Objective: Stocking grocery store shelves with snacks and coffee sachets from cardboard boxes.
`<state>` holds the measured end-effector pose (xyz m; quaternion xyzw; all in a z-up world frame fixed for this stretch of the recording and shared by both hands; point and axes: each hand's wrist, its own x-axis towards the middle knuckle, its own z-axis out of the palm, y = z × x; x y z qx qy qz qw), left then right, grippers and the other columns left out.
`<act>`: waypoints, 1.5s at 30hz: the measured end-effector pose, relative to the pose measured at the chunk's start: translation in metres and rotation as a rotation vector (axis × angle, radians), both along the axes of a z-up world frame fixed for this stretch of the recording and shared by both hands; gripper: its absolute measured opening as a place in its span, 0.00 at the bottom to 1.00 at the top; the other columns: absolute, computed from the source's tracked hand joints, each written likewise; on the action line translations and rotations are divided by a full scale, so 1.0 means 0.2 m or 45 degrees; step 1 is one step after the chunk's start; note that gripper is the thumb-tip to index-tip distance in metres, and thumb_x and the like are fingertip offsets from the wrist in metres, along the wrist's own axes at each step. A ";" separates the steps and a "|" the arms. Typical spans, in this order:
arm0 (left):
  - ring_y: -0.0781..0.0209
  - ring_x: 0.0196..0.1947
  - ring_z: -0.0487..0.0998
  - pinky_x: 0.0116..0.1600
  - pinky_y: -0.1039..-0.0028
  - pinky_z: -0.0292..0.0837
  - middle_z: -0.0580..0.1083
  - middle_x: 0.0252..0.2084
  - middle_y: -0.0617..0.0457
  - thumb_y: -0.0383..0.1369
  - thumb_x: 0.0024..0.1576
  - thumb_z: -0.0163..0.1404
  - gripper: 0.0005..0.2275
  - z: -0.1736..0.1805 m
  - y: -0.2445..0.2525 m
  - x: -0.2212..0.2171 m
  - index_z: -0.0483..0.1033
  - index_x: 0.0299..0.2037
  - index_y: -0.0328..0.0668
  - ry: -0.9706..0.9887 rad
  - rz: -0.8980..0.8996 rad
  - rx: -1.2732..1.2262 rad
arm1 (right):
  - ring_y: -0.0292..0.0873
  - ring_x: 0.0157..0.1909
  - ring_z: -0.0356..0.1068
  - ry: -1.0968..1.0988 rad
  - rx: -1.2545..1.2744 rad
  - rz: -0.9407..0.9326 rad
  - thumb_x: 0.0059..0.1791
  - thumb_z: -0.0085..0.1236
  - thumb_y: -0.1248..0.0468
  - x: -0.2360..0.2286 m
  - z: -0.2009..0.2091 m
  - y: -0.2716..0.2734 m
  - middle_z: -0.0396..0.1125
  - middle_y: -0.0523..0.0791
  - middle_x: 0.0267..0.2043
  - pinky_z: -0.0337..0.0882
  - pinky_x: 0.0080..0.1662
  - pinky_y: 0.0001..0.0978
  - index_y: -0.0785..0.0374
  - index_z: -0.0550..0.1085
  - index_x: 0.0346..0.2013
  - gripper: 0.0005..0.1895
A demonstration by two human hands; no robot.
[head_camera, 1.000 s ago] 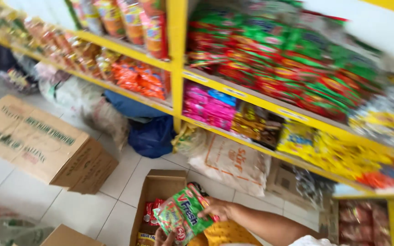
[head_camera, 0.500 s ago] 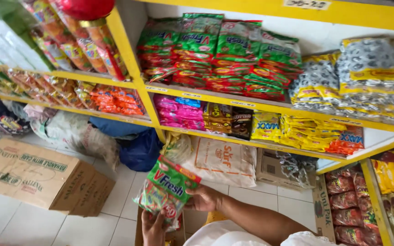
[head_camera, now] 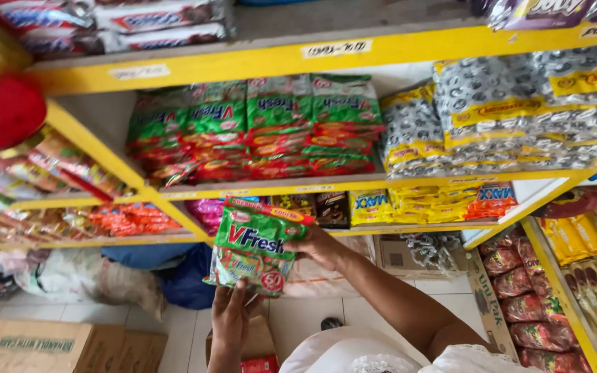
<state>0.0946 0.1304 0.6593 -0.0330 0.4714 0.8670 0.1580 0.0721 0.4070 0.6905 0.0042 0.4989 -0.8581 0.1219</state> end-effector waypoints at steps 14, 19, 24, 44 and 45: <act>0.65 0.42 0.80 0.44 0.69 0.80 0.78 0.46 0.55 0.32 0.58 0.56 0.17 0.48 0.64 -0.44 0.72 0.57 0.43 0.235 -0.027 -0.323 | 0.45 0.54 0.75 -0.032 -0.325 -0.176 0.49 0.62 0.63 -0.15 0.31 0.60 0.73 0.44 0.53 0.77 0.55 0.53 0.60 0.70 0.61 0.26; 0.70 0.43 0.77 0.43 0.75 0.80 0.76 0.46 0.59 0.33 0.58 0.53 0.17 0.68 0.83 -0.64 0.69 0.57 0.45 0.441 -0.075 -0.222 | 0.46 0.52 0.75 0.046 -0.307 -0.243 0.50 0.62 0.64 -0.21 0.31 0.76 0.74 0.44 0.52 0.77 0.53 0.52 0.59 0.71 0.60 0.23; 0.68 0.35 0.66 0.35 0.74 0.65 0.69 0.35 0.56 0.31 0.64 0.57 0.09 0.62 0.96 -0.98 0.69 0.41 0.36 0.779 -0.040 -0.709 | 0.40 0.50 0.74 0.106 -0.268 -0.353 0.53 0.60 0.66 -0.29 0.18 0.92 0.73 0.40 0.48 0.79 0.50 0.49 0.58 0.74 0.54 0.15; 0.72 0.35 0.72 0.40 0.78 0.69 0.74 0.35 0.60 0.34 0.59 0.57 0.09 0.47 1.39 -0.97 0.74 0.44 0.39 0.586 -0.443 -0.387 | 0.36 0.46 0.69 0.140 0.161 -0.423 0.52 0.65 0.62 -0.01 0.16 1.21 0.72 0.40 0.46 0.70 0.48 0.32 0.64 0.73 0.59 0.22; 0.71 0.35 0.70 0.38 0.77 0.67 0.73 0.34 0.59 0.33 0.59 0.58 0.09 0.47 1.39 -0.93 0.75 0.42 0.37 0.555 -0.498 -0.376 | 0.36 0.46 0.70 0.046 0.207 -0.443 0.51 0.64 0.62 0.01 0.20 1.21 0.73 0.40 0.47 0.70 0.47 0.33 0.64 0.73 0.59 0.23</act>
